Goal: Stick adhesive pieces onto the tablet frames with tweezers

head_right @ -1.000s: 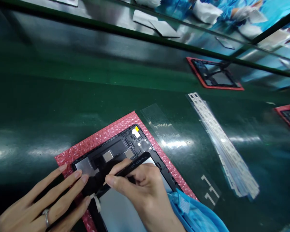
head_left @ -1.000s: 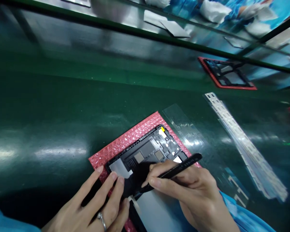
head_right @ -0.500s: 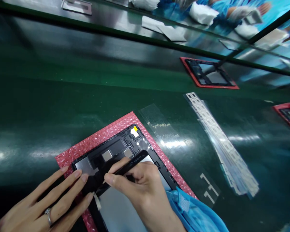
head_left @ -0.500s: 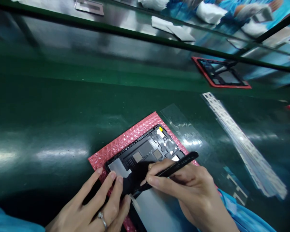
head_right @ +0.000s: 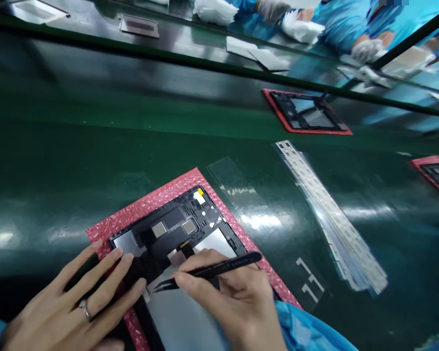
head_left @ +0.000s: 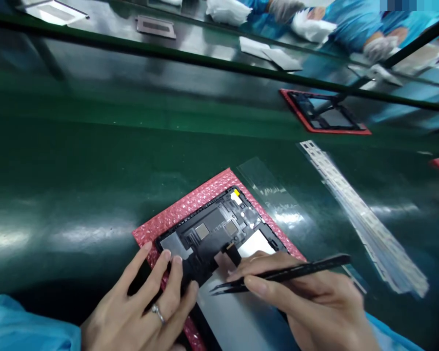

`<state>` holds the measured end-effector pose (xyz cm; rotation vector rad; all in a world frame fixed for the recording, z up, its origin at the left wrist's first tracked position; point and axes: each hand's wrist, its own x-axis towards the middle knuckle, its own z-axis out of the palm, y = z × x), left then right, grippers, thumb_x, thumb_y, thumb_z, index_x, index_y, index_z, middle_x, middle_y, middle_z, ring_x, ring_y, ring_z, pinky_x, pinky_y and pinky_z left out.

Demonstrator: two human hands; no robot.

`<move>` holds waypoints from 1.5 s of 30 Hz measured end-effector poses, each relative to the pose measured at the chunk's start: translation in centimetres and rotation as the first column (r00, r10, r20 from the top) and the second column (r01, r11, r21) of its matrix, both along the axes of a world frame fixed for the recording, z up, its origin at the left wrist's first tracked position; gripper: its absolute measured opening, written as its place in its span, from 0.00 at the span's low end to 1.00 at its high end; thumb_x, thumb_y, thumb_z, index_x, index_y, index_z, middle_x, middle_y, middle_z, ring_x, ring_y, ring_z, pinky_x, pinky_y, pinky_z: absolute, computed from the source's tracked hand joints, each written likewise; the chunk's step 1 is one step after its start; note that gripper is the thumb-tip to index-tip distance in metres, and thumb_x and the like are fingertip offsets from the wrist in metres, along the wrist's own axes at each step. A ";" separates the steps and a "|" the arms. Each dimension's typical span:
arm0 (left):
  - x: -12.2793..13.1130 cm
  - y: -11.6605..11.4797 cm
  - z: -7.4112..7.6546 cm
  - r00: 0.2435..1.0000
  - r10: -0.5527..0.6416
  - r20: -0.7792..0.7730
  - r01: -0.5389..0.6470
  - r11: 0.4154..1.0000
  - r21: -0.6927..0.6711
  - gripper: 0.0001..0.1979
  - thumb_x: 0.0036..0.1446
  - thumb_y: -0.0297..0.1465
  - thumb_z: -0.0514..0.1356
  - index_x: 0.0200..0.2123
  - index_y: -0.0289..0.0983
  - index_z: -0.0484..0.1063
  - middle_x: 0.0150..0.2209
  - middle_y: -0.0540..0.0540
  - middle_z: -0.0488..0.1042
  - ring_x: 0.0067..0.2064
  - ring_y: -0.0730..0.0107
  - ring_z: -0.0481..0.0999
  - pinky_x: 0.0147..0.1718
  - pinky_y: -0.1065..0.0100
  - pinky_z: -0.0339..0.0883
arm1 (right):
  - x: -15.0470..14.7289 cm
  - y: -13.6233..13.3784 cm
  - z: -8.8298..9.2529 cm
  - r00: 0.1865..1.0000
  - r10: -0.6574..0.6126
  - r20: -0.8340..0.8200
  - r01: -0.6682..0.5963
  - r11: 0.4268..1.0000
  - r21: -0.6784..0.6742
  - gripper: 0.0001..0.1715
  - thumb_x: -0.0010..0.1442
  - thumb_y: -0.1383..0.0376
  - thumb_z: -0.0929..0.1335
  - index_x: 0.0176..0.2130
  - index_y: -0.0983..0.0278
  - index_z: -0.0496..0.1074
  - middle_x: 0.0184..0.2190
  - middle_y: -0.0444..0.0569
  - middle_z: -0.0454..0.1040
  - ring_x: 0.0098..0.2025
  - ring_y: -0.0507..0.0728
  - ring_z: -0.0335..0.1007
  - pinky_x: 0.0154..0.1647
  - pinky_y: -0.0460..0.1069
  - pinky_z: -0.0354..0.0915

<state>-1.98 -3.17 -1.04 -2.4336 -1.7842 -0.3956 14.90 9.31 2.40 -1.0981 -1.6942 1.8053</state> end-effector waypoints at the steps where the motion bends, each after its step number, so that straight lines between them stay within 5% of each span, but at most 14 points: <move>1: 0.0 0.0 0.1 1.000 0.009 0.012 -0.009 1.000 -0.002 0.23 0.47 0.48 0.54 0.43 0.41 0.67 0.43 0.47 0.71 0.45 0.63 0.66 0.55 0.60 0.35 | 0.0 -0.1 -0.3 1.000 0.013 -0.010 -0.013 1.000 -0.028 0.05 0.48 0.68 0.69 0.27 0.58 0.76 0.26 0.45 0.76 0.32 0.57 0.72 0.35 0.50 0.67; 9: 0.0 -0.1 0.4 0.999 0.046 0.023 -0.045 0.999 -0.015 0.18 0.49 0.47 0.52 0.40 0.45 0.69 0.42 0.49 0.73 0.43 0.67 0.69 0.55 0.64 0.36 | -0.8 -0.3 -1.2 0.999 0.049 -0.023 -0.051 0.992 -0.118 0.04 0.48 0.68 0.69 0.26 0.60 0.75 0.25 0.44 0.76 0.31 0.57 0.71 0.35 0.50 0.66; 35: -0.1 -0.6 -0.5 1.000 0.025 0.014 -0.025 1.000 -0.015 0.19 0.52 0.44 0.51 0.45 0.43 0.65 0.46 0.45 0.68 0.48 0.60 0.65 0.54 0.58 0.40 | -0.6 -0.6 -1.3 0.999 0.006 -0.036 -0.010 0.995 -0.100 0.05 0.48 0.68 0.69 0.26 0.60 0.76 0.26 0.45 0.77 0.34 0.58 0.71 0.38 0.51 0.65; 45: 1.5 -0.5 -0.4 0.996 0.081 -0.034 -0.083 0.995 -0.058 0.26 0.44 0.54 0.51 0.46 0.50 0.62 0.48 0.40 0.64 0.53 0.50 0.59 0.52 0.49 0.41 | -1.1 -0.6 -1.3 0.997 -0.033 -0.072 0.026 0.995 -0.101 0.06 0.47 0.69 0.69 0.26 0.58 0.76 0.24 0.43 0.76 0.31 0.56 0.71 0.33 0.49 0.66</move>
